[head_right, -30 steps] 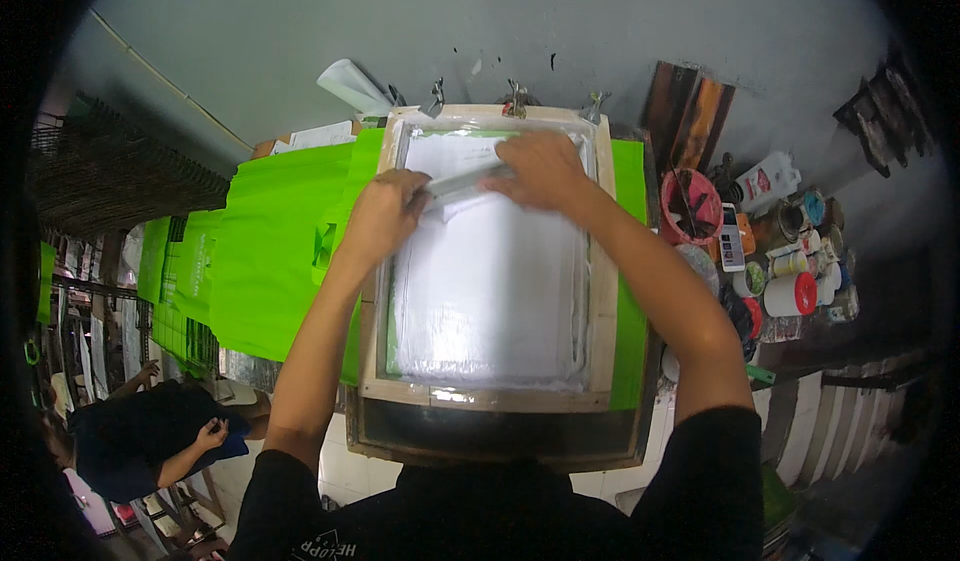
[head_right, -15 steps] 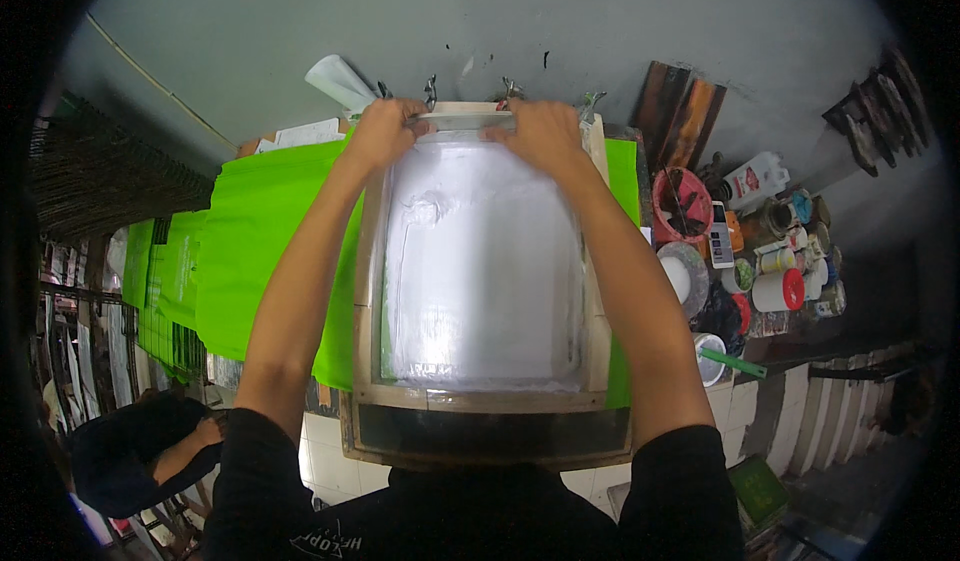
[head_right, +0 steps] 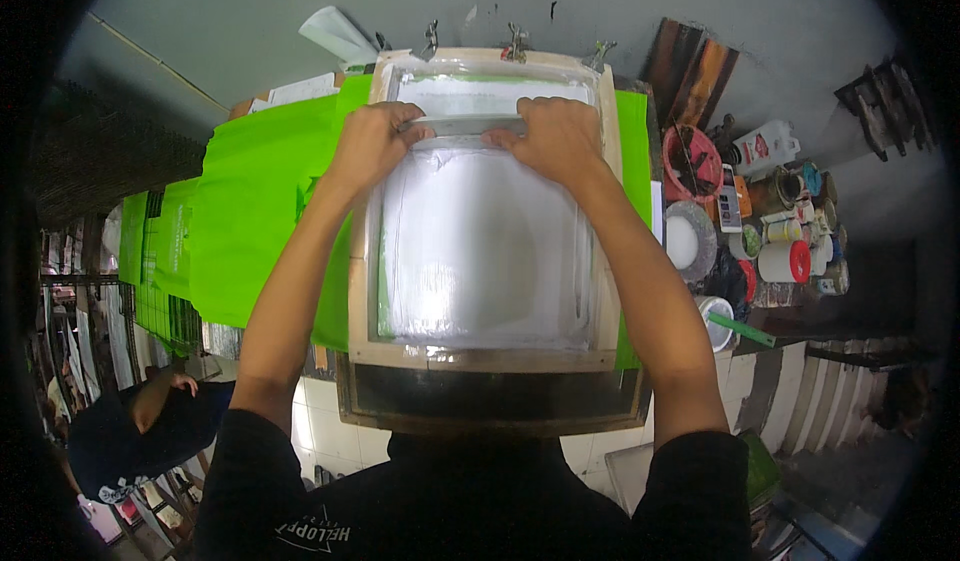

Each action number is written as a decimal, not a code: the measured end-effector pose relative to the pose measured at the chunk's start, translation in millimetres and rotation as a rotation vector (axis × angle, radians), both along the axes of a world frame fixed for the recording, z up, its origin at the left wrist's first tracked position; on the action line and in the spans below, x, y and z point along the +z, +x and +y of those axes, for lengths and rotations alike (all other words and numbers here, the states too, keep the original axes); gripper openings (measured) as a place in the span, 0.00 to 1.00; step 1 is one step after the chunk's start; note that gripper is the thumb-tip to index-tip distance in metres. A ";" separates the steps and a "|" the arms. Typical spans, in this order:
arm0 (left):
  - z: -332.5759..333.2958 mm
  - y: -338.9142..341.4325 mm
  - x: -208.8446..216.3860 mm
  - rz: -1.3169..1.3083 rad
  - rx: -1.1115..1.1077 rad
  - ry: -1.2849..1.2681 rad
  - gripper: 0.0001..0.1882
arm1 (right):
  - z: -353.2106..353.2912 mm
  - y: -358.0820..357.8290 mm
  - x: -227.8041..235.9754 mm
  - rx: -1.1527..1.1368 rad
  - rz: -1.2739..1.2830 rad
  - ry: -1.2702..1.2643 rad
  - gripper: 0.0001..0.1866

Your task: The person is screen printing onto green bags by placing them on a platen, lowering a screen frame, and using a squeegee to spread white ink across the stencil.

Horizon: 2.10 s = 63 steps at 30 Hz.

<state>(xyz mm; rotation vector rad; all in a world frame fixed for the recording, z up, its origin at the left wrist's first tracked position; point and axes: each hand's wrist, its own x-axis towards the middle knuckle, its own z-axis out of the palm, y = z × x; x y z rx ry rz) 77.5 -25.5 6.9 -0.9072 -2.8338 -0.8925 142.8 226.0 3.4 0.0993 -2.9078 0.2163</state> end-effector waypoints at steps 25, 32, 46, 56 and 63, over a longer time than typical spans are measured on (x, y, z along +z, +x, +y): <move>-65.4 215.2 11.4 -0.081 -0.095 0.007 0.08 | -66.2 220.7 -3.7 0.035 -0.104 -0.035 0.25; -82.6 249.4 -0.8 0.011 -0.096 0.100 0.22 | -76.3 252.4 -15.5 0.012 0.023 0.005 0.18; -120.7 242.0 11.0 0.522 0.199 0.340 0.72 | -56.0 231.7 75.6 0.173 0.597 -0.048 0.14; -155.3 107.9 -35.4 -0.180 0.663 0.047 0.48 | -41.3 127.0 243.5 -0.111 0.552 0.078 0.16; -168.1 55.3 -65.7 -0.756 0.425 0.480 0.31 | -23.7 77.2 296.6 -0.057 0.638 0.053 0.24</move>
